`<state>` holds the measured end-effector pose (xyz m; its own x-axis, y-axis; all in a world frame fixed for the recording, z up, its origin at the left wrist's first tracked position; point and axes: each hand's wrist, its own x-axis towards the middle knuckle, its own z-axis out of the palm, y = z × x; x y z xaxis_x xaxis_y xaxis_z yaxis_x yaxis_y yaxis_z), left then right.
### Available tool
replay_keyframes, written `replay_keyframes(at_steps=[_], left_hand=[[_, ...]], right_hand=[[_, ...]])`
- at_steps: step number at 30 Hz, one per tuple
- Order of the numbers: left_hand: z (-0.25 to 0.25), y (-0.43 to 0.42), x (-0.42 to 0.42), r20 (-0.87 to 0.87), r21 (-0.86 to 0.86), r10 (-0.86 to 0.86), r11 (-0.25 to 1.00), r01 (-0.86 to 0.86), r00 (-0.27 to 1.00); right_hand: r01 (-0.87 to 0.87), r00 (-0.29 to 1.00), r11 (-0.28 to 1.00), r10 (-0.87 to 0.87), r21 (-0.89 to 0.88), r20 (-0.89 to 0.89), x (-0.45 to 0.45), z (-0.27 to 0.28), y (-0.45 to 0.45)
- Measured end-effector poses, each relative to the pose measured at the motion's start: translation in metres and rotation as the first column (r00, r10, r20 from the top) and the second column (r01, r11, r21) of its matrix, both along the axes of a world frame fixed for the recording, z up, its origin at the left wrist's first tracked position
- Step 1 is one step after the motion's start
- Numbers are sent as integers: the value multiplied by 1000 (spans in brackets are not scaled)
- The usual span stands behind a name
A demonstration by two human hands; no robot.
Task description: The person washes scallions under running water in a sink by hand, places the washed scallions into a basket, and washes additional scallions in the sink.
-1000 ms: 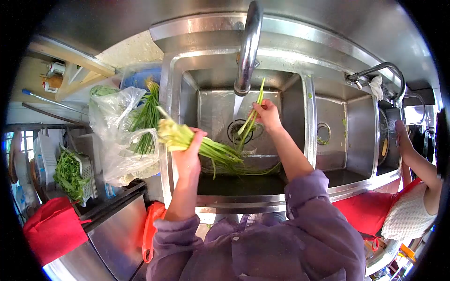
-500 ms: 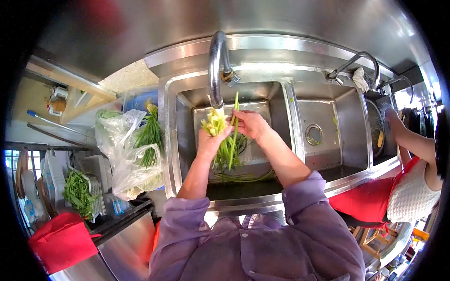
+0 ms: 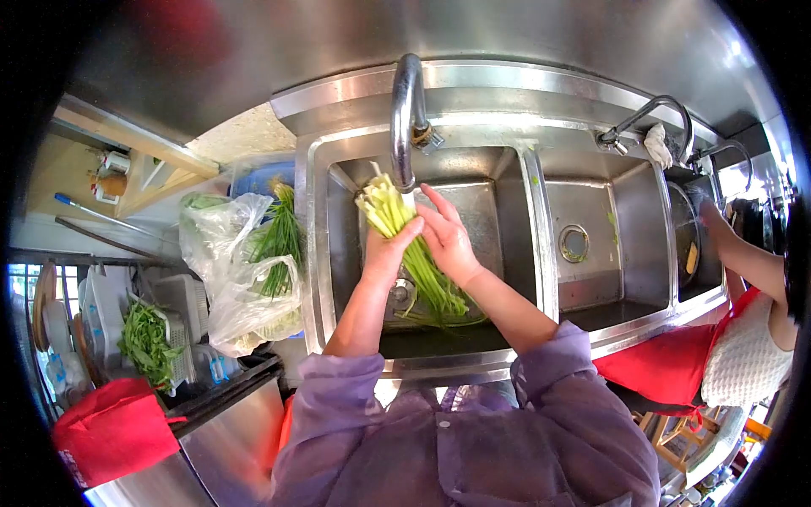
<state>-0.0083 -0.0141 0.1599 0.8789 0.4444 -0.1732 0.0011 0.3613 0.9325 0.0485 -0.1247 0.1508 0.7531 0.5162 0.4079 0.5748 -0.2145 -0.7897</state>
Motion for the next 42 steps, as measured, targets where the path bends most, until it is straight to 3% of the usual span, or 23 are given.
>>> replay_keyframes(at_steps=[4,5,6,9,10,11,12,14,15,17,18,20,22,23,24,26,27,30,32,33,36,38,42], left_hand=[[5,-6,8,-27,166,-95,981,98,995],[10,-4,15,-136,276,-128,947,162,982],[22,-9,25,-32,271,-129,953,133,991],[34,-8,43,-4,308,-89,948,86,996],[35,-4,47,8,356,-90,931,81,996],[36,-6,45,-22,401,88,913,-72,996],[18,12,49,-59,485,67,874,-30,996],[54,7,28,63,14,371,928,-372,927],[48,19,21,122,21,319,946,-324,940],[40,47,2,171,76,300,945,-317,938],[41,54,-7,170,121,332,927,-354,928],[56,58,-26,163,160,410,887,-434,898],[59,66,-41,126,187,436,872,-453,891],[60,69,-49,176,202,405,877,-436,897],[61,71,-55,232,214,370,883,-419,899],[59,73,-64,209,196,400,877,-439,892],[57,74,-67,213,185,398,880,-437,892],[53,73,-74,180,159,434,873,-462,883],[49,72,-76,138,147,471,860,-488,872],[47,72,-76,172,150,465,859,-490,868],[47,70,-73,211,171,460,852,-496,863],[49,69,-71,232,174,465,844,-507,854],[61,68,-71,186,283,465,819,-500,866]], right_hand=[[-212,939,974,225,77,-259,16,3,-15],[-153,798,957,267,247,-540,18,-7,-13],[-42,738,933,270,358,-619,12,22,-11],[121,810,894,162,431,-563,17,20,-1],[204,739,836,209,509,-640,22,18,5],[212,735,858,176,468,-655,25,14,8],[221,731,876,142,428,-667,29,6,10],[137,837,976,-21,172,-547,42,-36,12],[131,885,980,-184,-151,-429,49,-68,8],[12,929,815,-224,-580,-295,45,-123,2],[4,928,816,-219,-578,-302,40,-155,0],[-120,977,516,214,-848,-8,21,-208,-4],[-138,927,558,363,-818,91,5,-223,-17],[-146,851,602,481,-785,210,-6,-230,-23],[-167,850,598,490,-784,192,-9,-231,-26],[-374,879,279,410,-885,-242,0,-223,-32],[-376,877,268,413,-887,-247,3,-227,-46],[-294,934,172,260,-940,-244,3,-230,-75],[154,986,-9,73,-988,153,-9,-198,-81],[167,961,202,185,-965,205,-15,-192,-77],[-383,856,203,445,-901,-263,-63,-184,-26],[-472,779,298,582,-830,-234,-105,-207,-11],[-484,843,372,443,-792,-307,-139,-232,10]])
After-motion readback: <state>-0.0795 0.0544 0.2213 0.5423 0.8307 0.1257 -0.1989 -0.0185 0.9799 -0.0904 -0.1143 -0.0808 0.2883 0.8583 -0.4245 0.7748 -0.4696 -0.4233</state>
